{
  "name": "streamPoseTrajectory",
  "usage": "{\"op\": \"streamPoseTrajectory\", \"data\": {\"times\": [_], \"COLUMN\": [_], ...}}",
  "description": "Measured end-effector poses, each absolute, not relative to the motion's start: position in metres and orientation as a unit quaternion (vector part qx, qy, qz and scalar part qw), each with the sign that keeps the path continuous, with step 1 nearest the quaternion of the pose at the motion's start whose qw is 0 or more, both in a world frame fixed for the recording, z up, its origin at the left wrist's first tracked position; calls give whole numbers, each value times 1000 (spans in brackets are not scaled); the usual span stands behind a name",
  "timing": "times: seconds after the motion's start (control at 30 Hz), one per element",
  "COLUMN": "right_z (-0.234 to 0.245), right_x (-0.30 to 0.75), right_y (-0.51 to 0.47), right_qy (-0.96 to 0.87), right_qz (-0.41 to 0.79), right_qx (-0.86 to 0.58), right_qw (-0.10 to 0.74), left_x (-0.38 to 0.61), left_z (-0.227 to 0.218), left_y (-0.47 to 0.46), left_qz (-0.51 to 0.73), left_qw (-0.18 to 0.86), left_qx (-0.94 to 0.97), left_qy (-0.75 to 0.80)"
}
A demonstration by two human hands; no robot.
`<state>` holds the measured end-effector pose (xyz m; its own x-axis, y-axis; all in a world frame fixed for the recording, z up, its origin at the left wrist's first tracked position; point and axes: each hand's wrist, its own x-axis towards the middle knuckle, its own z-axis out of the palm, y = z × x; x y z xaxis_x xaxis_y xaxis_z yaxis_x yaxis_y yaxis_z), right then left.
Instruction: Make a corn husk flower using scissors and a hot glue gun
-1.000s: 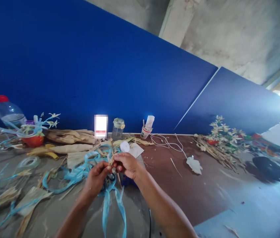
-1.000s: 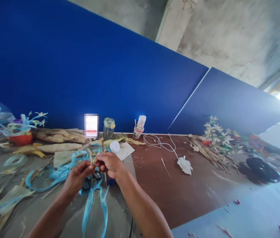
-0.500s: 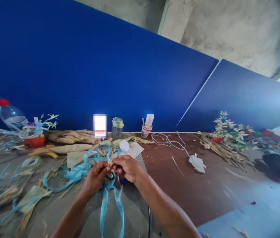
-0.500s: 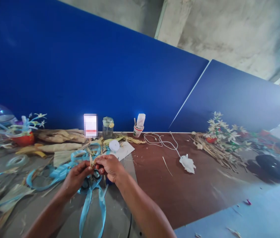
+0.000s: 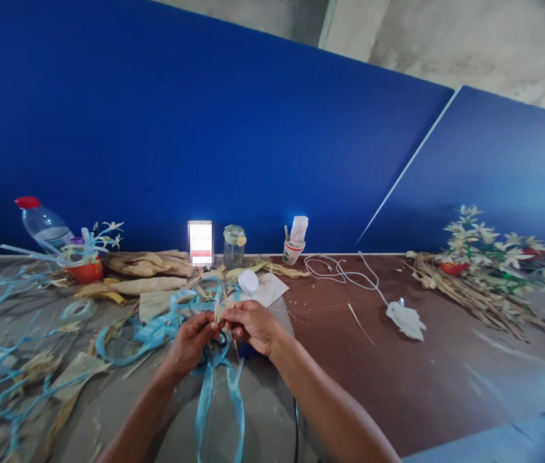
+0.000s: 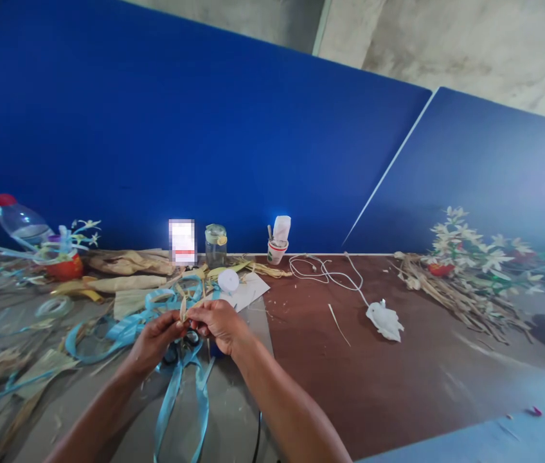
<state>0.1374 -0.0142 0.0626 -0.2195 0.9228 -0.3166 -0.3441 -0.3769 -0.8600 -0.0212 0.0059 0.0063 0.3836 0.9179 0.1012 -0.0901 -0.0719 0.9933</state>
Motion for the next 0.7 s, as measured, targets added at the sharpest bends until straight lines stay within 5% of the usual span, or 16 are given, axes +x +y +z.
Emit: {"op": "streamPoseTrajectory", "data": {"times": [0.4,0.57,0.7], "right_z": [53,62,68], "right_x": [138,151,156], "right_y": [-15,-14,-11], "right_qy": [-289,-311,-378], "right_qz": [750,689,666], "right_qx": [-402,-417,-455], "right_qw": [439,505,454], "left_x": [-21,-20,-19], "left_z": [4,0,4], "left_y": [5,3,1], "left_qz": [428,433,425], "left_qw": [613,622,601], "left_qx": [575,564,591], "left_qy": [332,328,332]}}
